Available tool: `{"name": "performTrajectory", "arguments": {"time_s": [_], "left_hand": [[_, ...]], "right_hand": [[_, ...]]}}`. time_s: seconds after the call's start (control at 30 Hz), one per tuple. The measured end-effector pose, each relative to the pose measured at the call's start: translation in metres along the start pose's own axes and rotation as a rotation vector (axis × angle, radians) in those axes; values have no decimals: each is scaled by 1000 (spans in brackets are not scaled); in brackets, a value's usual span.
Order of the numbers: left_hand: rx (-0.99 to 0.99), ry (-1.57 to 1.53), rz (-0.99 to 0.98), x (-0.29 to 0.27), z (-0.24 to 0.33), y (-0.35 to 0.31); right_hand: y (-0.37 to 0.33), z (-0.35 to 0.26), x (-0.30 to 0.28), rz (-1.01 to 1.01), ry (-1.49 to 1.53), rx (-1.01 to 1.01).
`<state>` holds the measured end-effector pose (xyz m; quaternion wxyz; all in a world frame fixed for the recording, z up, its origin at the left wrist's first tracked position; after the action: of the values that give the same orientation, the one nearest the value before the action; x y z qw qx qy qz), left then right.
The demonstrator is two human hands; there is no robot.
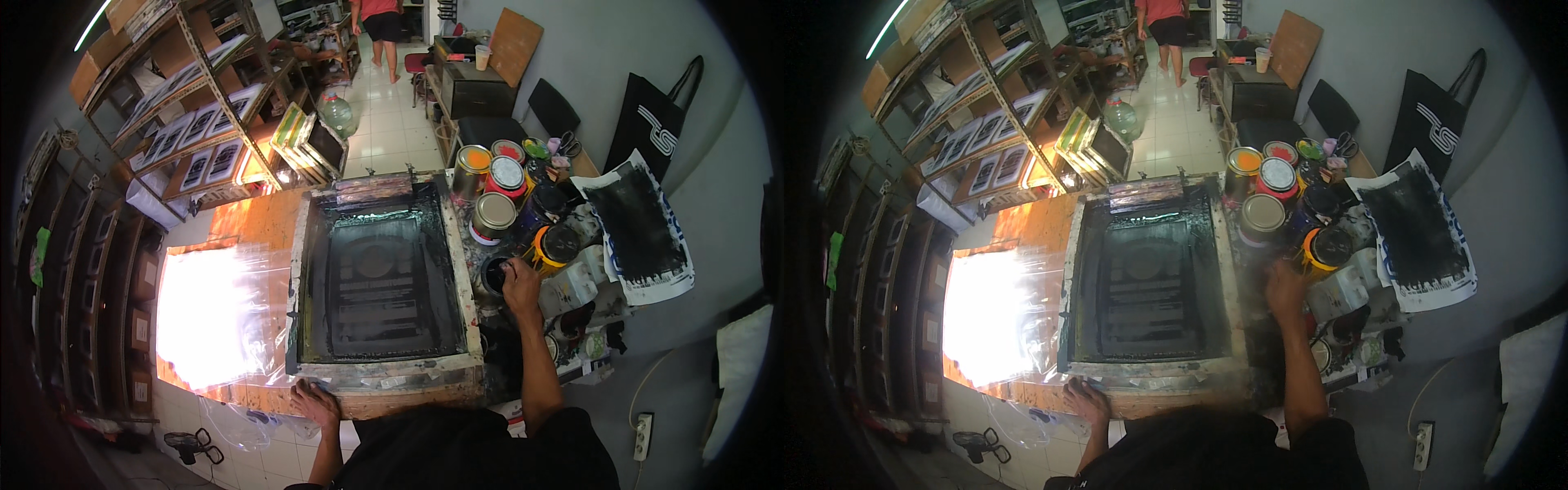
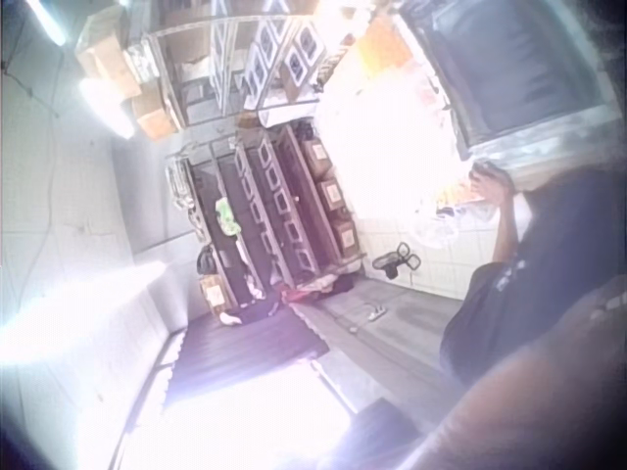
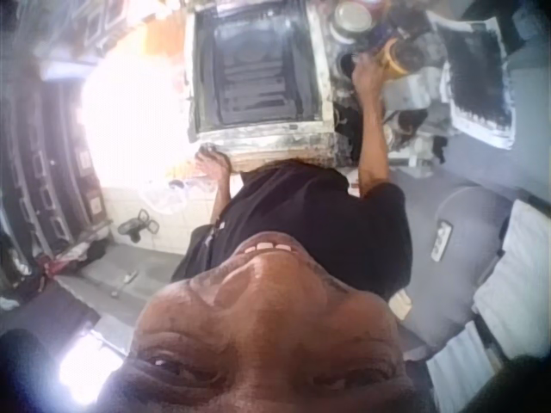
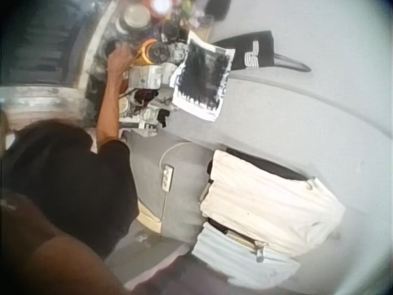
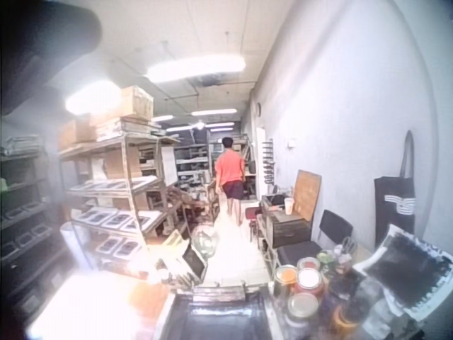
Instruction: The person stirs black ink in a container and then pours a liquid from a white bottle into the ink. They continue to stir the mixture on the workbench.
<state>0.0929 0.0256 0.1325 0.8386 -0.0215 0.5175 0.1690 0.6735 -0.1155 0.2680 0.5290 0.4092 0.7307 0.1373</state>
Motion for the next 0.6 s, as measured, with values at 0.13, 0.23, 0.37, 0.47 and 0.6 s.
{"name": "performTrajectory", "arguments": {"time_s": [0.13,0.23,0.37,0.47,0.6], "left_hand": [[7,-1,-8,0,0,0],[43,43,-4,7,2,2],[81,69,58,13,-6,1],[106,88,97,14,-7,2],[126,89,94,13,-2,2]], "right_hand": [[-15,-6,-8,-122,-49,-74],[-5,3,-31,-147,-169,-47],[10,1,-25,36,9,-88],[14,-9,-10,-6,85,-137],[17,-11,-15,-64,-1,-206]]}}
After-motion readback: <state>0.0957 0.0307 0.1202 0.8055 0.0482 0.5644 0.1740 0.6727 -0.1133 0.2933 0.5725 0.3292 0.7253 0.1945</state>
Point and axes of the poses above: each hand's wrist, its own y-axis towards the middle knuckle, its own x-axis out of the palm, z = x × y, the point moved 10 cm from there along y, towards the middle knuckle, and after that the axes turned 14 degrees about -x, right-handed, at the moved point
